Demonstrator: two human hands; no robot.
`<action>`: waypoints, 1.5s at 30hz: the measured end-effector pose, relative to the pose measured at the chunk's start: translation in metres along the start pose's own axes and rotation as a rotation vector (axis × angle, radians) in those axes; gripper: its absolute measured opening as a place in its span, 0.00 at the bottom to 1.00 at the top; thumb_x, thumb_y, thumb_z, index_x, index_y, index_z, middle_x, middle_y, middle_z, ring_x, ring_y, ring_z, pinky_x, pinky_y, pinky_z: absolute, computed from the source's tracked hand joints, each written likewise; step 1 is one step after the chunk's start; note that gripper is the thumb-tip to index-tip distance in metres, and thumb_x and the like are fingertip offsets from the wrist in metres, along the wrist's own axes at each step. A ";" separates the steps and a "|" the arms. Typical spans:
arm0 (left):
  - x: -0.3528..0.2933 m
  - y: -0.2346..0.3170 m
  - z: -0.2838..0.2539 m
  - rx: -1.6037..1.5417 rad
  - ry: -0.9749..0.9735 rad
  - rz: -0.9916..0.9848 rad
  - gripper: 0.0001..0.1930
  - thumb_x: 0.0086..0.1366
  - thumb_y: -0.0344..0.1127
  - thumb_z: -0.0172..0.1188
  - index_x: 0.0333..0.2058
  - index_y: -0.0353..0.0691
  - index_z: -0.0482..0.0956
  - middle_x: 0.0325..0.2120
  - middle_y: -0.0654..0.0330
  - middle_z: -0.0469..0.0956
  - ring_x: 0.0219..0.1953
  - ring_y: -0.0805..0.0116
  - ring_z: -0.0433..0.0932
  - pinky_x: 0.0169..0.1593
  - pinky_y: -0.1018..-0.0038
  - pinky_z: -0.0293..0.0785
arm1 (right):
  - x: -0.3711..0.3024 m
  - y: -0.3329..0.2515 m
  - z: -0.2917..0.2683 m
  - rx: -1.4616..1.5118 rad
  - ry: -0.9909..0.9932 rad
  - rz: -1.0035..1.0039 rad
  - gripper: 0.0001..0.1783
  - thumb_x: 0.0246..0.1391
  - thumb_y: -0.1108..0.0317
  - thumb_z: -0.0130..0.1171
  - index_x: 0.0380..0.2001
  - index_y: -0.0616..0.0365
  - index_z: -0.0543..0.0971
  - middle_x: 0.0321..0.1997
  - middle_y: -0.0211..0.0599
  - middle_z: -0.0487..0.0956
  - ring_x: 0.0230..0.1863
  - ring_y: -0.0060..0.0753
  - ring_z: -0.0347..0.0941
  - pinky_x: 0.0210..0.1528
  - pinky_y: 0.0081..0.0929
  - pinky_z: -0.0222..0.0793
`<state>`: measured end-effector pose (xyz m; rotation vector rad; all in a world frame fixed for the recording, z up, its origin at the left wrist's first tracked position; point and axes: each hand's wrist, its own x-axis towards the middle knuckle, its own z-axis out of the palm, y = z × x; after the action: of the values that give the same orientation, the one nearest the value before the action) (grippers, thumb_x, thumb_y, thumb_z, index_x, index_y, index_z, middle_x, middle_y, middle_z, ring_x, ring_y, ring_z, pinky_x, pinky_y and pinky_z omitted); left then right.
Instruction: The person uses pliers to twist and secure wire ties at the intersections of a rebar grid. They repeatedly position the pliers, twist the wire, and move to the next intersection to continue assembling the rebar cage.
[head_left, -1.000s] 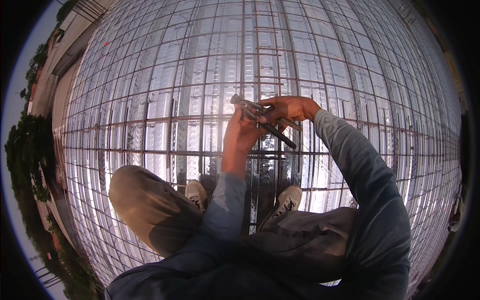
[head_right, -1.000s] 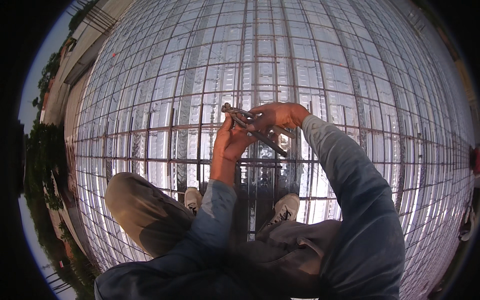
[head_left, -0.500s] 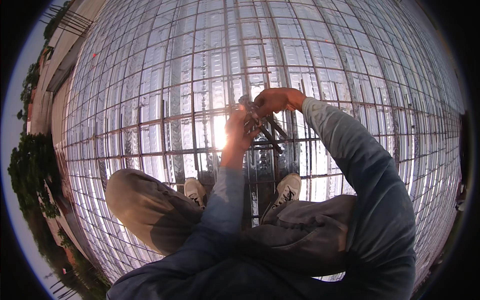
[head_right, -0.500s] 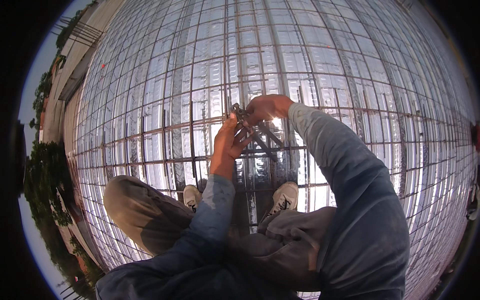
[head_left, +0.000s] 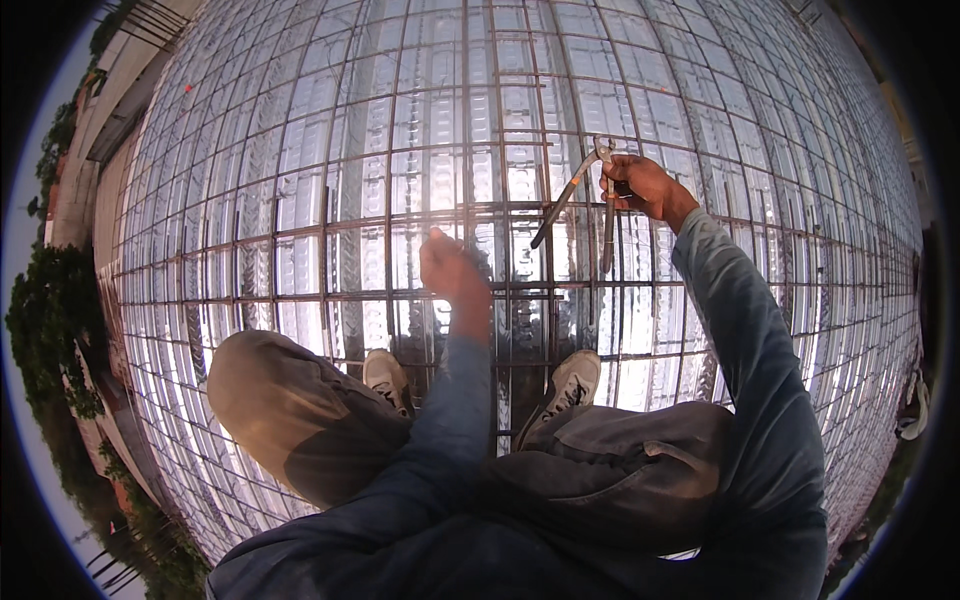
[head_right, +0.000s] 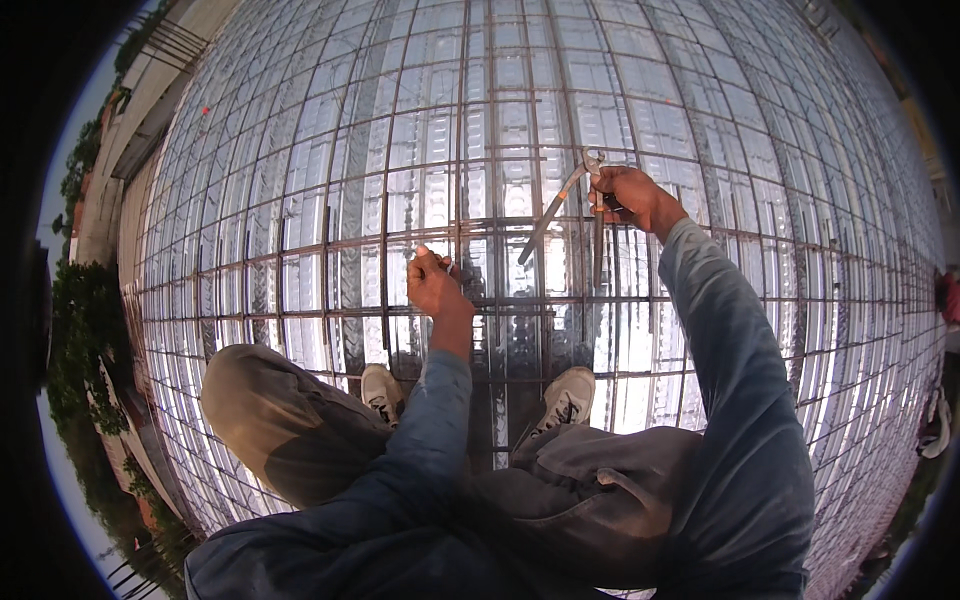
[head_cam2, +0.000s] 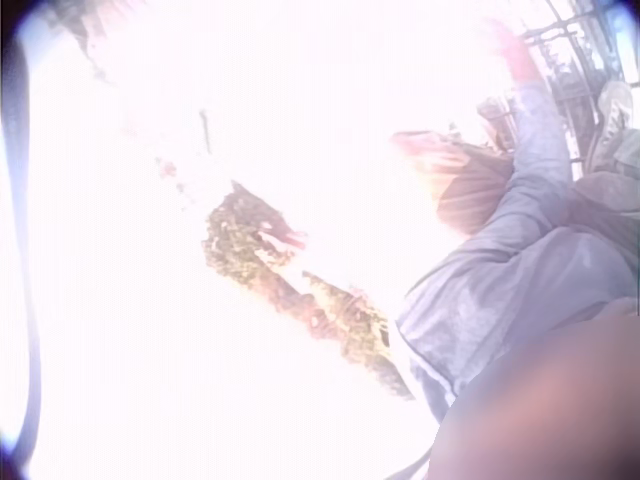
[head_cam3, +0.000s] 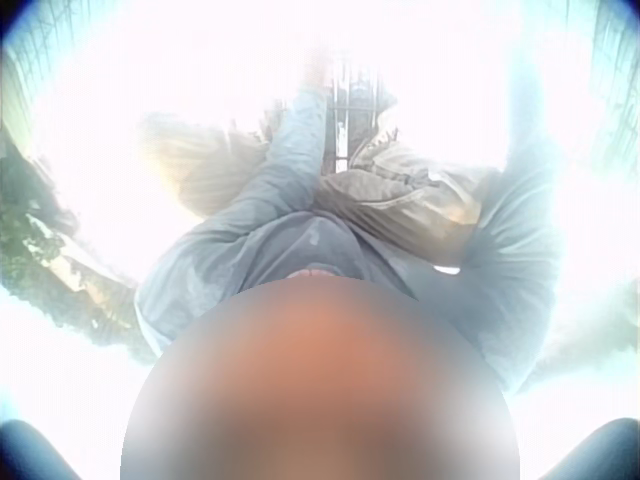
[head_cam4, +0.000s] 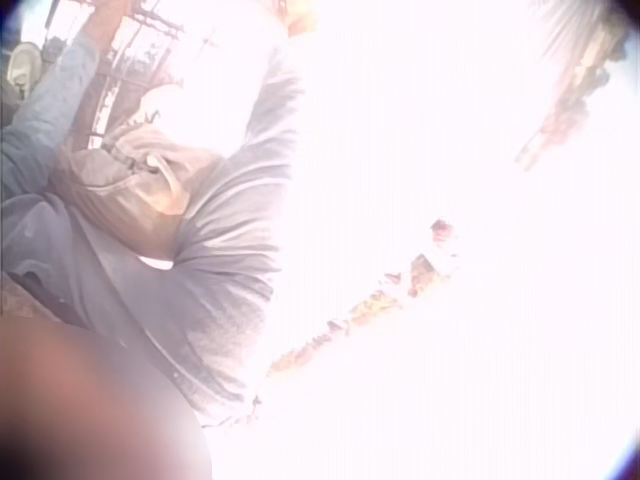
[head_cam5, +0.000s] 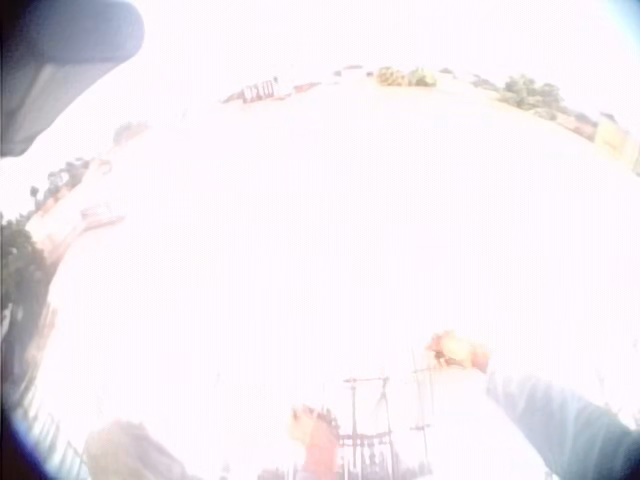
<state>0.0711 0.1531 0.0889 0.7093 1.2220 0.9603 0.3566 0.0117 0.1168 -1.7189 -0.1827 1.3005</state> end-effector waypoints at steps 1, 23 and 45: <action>0.012 -0.001 0.005 -0.063 0.098 0.053 0.19 0.77 0.47 0.54 0.29 0.40 0.69 0.23 0.63 0.71 0.21 0.75 0.70 0.28 0.74 0.75 | 0.008 -0.001 -0.012 0.083 0.007 -0.045 0.08 0.73 0.59 0.52 0.45 0.49 0.76 0.33 0.24 0.79 0.33 0.23 0.76 0.35 0.25 0.70; 0.066 0.119 0.074 -0.150 -0.421 0.162 0.16 0.75 0.51 0.59 0.42 0.44 0.79 0.34 0.69 0.77 0.39 0.76 0.74 0.45 0.73 0.72 | -0.013 -0.104 0.171 -0.222 -0.505 -0.648 0.28 0.63 0.52 0.61 0.55 0.66 0.81 0.32 0.35 0.81 0.30 0.26 0.75 0.33 0.29 0.71; 0.100 -0.071 -0.047 0.121 -0.088 -0.268 0.11 0.67 0.31 0.54 0.37 0.30 0.84 0.23 0.56 0.82 0.21 0.68 0.80 0.23 0.71 0.75 | 0.068 -0.052 0.194 -1.839 0.033 -0.825 0.11 0.60 0.69 0.52 0.30 0.55 0.84 0.32 0.45 0.84 0.38 0.47 0.84 0.44 0.42 0.80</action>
<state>0.0463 0.2094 -0.0276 0.6551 1.2682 0.6323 0.2478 0.1936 0.1104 -2.4223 -2.3114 0.1796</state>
